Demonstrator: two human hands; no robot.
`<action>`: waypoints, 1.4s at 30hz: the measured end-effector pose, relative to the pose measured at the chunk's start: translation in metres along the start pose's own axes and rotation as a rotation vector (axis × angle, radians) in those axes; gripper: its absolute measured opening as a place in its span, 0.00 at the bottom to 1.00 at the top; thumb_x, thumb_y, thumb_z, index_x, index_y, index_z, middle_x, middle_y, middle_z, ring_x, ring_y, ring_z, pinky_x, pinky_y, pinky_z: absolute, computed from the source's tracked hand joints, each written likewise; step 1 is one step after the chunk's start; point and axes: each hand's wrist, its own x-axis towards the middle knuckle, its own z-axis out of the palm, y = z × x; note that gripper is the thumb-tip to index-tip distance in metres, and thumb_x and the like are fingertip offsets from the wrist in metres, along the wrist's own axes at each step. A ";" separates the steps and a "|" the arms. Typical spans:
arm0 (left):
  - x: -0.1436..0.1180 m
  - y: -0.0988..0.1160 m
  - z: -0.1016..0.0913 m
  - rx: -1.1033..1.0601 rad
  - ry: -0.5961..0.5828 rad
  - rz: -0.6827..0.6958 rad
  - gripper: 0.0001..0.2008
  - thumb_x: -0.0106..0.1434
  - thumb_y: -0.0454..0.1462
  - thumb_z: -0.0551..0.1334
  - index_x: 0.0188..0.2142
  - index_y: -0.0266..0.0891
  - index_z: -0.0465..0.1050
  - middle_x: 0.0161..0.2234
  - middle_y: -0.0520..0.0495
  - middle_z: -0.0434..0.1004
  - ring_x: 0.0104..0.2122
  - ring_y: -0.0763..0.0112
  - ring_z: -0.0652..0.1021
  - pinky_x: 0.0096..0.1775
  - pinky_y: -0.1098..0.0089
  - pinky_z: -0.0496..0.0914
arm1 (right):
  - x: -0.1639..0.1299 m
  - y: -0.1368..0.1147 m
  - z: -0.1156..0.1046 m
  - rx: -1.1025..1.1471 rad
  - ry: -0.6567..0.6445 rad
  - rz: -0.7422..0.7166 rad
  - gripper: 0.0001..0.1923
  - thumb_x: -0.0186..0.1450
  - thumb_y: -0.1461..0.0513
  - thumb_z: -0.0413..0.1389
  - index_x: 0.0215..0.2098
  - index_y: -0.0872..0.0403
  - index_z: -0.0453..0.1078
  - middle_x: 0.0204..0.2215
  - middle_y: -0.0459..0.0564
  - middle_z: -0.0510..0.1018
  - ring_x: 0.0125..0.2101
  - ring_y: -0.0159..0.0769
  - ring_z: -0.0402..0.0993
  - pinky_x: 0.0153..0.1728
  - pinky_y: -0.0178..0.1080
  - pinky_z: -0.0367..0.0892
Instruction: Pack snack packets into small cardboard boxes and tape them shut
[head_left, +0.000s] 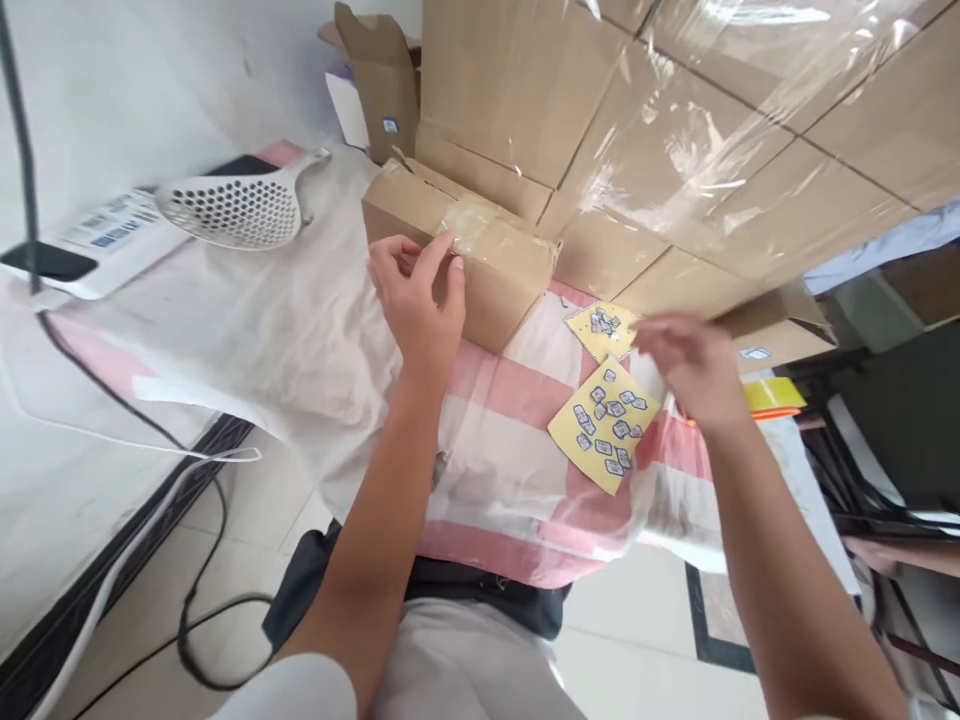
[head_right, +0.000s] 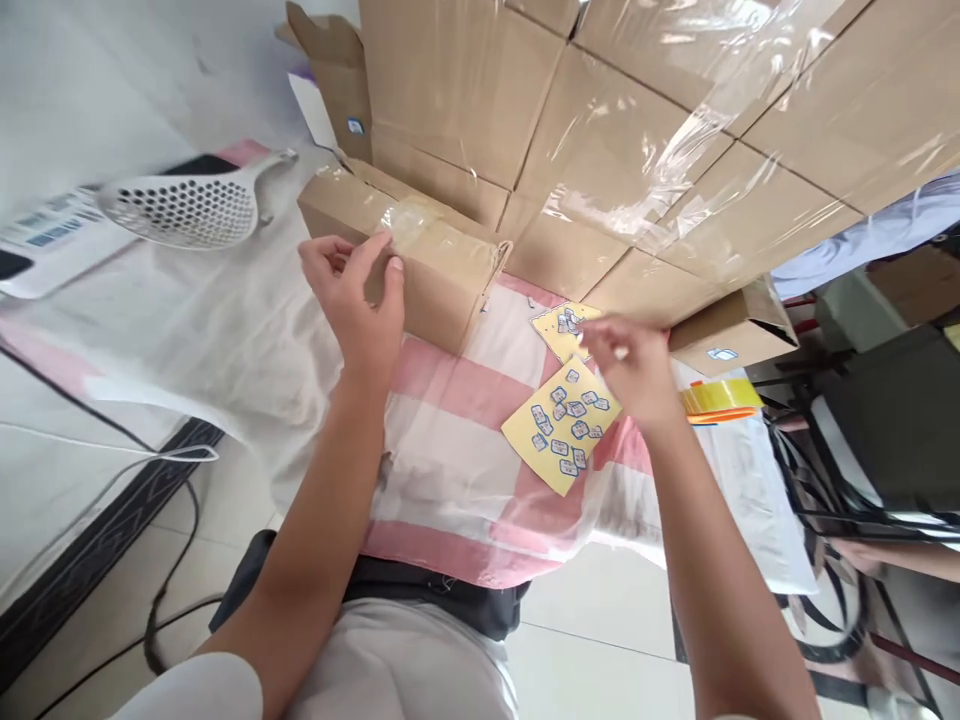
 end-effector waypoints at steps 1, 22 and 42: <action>0.000 0.002 -0.002 -0.010 -0.007 -0.013 0.12 0.69 0.38 0.62 0.50 0.47 0.79 0.45 0.43 0.64 0.47 0.64 0.70 0.54 0.61 0.68 | -0.021 0.008 0.001 -0.064 -0.066 0.050 0.06 0.66 0.59 0.59 0.36 0.51 0.78 0.33 0.48 0.80 0.32 0.37 0.76 0.35 0.41 0.69; 0.006 0.006 -0.017 -0.030 -0.066 -0.074 0.18 0.59 0.31 0.62 0.49 0.40 0.80 0.41 0.45 0.65 0.44 0.67 0.70 0.44 0.66 0.69 | -0.064 0.046 -0.003 -0.265 -0.138 0.320 0.10 0.67 0.57 0.57 0.44 0.50 0.75 0.38 0.50 0.74 0.31 0.36 0.68 0.33 0.42 0.66; 0.005 0.019 -0.021 -0.025 -0.105 -0.239 0.16 0.62 0.37 0.62 0.49 0.43 0.80 0.44 0.44 0.73 0.44 0.60 0.73 0.44 0.59 0.70 | -0.042 0.069 0.037 -0.407 0.011 0.384 0.11 0.68 0.56 0.52 0.36 0.53 0.74 0.33 0.53 0.80 0.31 0.41 0.74 0.34 0.42 0.65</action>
